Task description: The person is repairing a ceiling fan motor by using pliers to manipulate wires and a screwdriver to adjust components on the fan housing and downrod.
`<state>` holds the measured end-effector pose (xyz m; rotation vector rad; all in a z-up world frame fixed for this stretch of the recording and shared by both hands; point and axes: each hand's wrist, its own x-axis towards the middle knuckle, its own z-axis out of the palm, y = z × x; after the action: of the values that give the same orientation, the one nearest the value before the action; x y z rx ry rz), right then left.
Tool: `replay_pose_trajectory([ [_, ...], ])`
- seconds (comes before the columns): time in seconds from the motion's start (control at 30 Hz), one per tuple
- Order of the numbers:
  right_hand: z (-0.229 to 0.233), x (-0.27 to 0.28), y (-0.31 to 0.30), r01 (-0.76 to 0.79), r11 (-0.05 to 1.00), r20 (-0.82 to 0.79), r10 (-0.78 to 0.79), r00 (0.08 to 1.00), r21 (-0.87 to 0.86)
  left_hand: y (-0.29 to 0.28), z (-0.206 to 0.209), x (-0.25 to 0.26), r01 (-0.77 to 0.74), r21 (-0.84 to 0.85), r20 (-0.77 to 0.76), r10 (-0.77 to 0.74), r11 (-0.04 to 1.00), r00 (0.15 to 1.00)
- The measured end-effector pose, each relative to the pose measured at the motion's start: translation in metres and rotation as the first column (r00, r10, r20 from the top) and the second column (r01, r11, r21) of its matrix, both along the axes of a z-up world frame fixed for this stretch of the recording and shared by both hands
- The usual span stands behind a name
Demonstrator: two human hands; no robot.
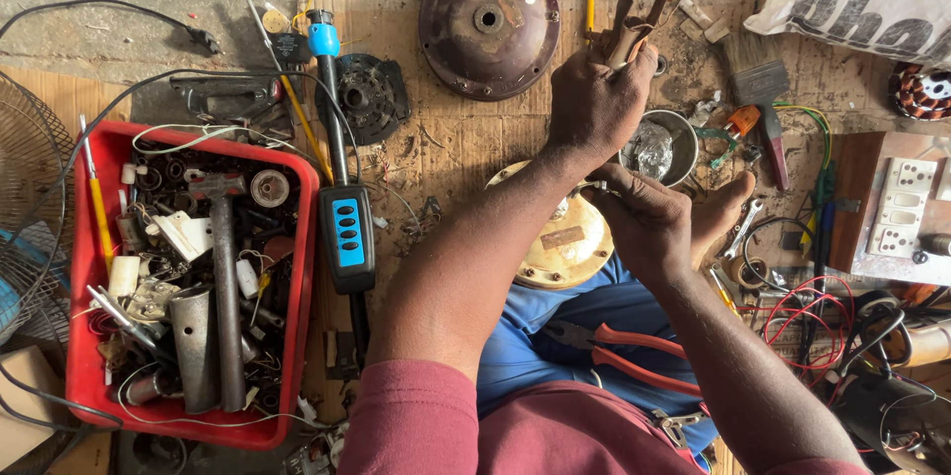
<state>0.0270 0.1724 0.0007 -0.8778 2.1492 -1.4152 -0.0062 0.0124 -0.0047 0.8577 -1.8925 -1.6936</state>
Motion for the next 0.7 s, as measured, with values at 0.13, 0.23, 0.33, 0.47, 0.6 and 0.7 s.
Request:
replay_pose_trajectory([
  [0.13, -0.007, -0.002, 0.001, 0.004, 0.999, 0.035, -0.003, 0.999, -0.041, -0.001, 0.003, 0.0, 0.026, 0.005, 0.008, -0.026, 1.0, 1.0],
  [0.23, -0.02, -0.004, 0.002, 0.046, 0.99, 0.146, -0.026, 0.989, -0.136, -0.002, 0.005, 0.003, 0.059, 0.01, -0.008, -0.059, 0.998, 0.998],
  [0.33, -0.034, -0.013, -0.001, 0.154, 0.975, 0.331, -0.093, 0.939, -0.162, -0.009, 0.005, 0.004, 0.11, 0.081, -0.007, -0.11, 0.991, 0.994],
  [0.47, -0.04, -0.04, -0.014, 0.233, 0.972, 0.46, -0.202, 0.865, -0.012, -0.016, 0.006, 0.006, 0.176, 0.156, -0.021, -0.174, 0.972, 0.984],
  [0.6, -0.049, -0.067, -0.028, 0.21, 0.966, 0.61, -0.259, 0.749, 0.152, -0.017, 0.008, 0.007, 0.227, 0.172, -0.077, -0.217, 0.959, 0.973],
  [0.7, -0.064, -0.076, -0.034, 0.234, 0.938, 0.645, -0.346, 0.681, 0.256, -0.016, 0.005, 0.004, 0.255, 0.243, -0.092, -0.239, 0.936, 0.967],
])
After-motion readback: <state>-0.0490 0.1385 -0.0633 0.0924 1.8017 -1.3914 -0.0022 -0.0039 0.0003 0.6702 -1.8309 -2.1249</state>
